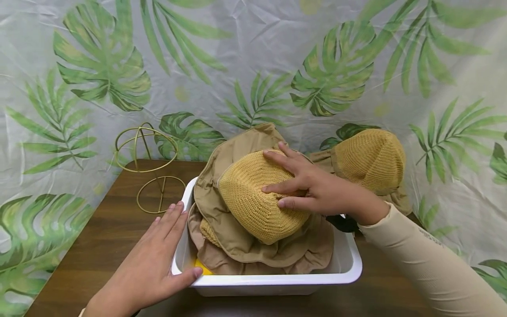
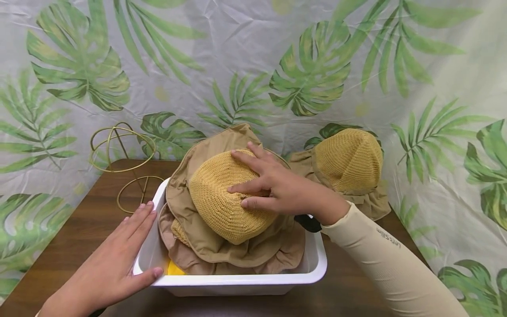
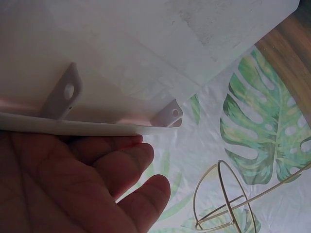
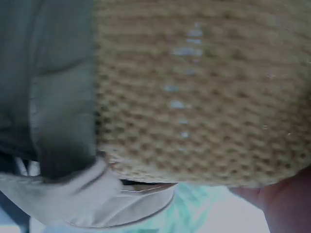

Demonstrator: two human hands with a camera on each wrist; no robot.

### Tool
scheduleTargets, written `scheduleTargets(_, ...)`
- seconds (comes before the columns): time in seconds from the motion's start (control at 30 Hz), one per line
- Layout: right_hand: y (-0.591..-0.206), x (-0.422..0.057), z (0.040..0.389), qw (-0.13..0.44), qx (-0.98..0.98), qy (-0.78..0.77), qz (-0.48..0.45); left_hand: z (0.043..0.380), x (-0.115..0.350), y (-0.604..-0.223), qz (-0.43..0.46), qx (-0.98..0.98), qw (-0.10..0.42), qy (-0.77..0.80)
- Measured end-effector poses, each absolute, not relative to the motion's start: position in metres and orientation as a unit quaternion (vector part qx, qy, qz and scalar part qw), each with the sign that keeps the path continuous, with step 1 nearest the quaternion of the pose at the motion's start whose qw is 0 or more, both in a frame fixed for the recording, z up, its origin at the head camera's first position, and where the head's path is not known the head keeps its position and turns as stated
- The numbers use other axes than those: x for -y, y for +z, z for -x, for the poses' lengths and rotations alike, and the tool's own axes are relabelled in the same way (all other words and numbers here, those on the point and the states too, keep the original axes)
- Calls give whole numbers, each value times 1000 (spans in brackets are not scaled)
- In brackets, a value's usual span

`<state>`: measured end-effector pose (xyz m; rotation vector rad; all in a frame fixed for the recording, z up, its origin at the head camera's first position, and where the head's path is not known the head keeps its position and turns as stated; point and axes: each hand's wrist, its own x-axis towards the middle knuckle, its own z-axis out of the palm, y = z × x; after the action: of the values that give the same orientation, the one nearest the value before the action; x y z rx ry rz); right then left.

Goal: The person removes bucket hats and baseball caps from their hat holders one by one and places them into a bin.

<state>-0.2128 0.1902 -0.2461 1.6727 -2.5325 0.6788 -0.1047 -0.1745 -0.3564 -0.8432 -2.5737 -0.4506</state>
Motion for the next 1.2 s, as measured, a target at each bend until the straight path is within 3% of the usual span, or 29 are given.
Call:
scheduleTargets(0.27,-256,-182,218,-29,808,157,-567,105,174,-356,303,918,196,-163)
scheduleTargets(0.47,-263,-179,213,-31,807,111,-579,106,174,-356,300,919,194,-167)
scheduleTargets(1.2,-294,-151,210,-117,834,-35,-538,106,176,-356,292,926,179,-157)
